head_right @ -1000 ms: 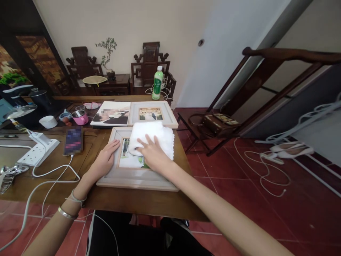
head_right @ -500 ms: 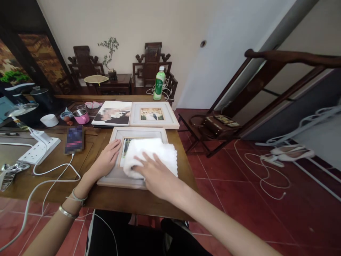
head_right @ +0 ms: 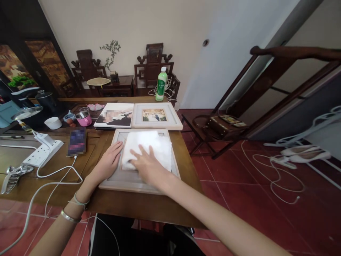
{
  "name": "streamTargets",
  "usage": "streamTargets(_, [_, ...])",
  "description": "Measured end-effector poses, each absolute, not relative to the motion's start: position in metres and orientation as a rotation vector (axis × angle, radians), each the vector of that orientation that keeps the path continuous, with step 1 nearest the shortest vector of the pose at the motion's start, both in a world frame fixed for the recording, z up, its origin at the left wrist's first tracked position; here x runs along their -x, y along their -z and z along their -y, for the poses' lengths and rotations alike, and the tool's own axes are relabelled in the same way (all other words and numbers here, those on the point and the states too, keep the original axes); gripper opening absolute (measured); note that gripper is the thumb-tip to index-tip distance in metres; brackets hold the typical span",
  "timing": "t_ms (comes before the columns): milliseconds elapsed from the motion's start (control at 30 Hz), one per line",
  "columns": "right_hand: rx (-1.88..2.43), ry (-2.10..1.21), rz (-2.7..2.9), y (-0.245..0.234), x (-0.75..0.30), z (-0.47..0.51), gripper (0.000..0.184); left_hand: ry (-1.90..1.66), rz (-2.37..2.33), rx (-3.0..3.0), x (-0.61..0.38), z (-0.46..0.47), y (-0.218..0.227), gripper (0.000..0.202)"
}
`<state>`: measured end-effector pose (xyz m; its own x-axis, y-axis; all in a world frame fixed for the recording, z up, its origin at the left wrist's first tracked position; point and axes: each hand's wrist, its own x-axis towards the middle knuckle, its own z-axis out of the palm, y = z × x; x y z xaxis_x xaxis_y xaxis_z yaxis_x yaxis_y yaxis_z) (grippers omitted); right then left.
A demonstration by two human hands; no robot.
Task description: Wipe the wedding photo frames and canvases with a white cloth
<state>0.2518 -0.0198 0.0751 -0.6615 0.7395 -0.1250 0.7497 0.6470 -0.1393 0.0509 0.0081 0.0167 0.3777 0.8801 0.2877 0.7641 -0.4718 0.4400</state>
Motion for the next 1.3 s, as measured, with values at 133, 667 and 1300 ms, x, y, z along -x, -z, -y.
streamTargets(133, [-1.085, 0.612, -2.758, -0.104, -0.263, 0.066, 0.065, -0.673, -1.483, -2.468, -0.051, -0.008, -0.017, 0.045])
streamTargets(667, [-1.400, -0.182, -2.844, -0.057, -0.238, -0.039, 0.059, -0.835, -1.347, -2.353, -0.052, -0.002, -0.028, 0.054])
streamTargets(1300, [-1.299, 0.434, -2.594, -0.105, -0.277, 0.077, 0.063, -0.659, -1.508, -2.417, -0.047, -0.006, -0.021, 0.049])
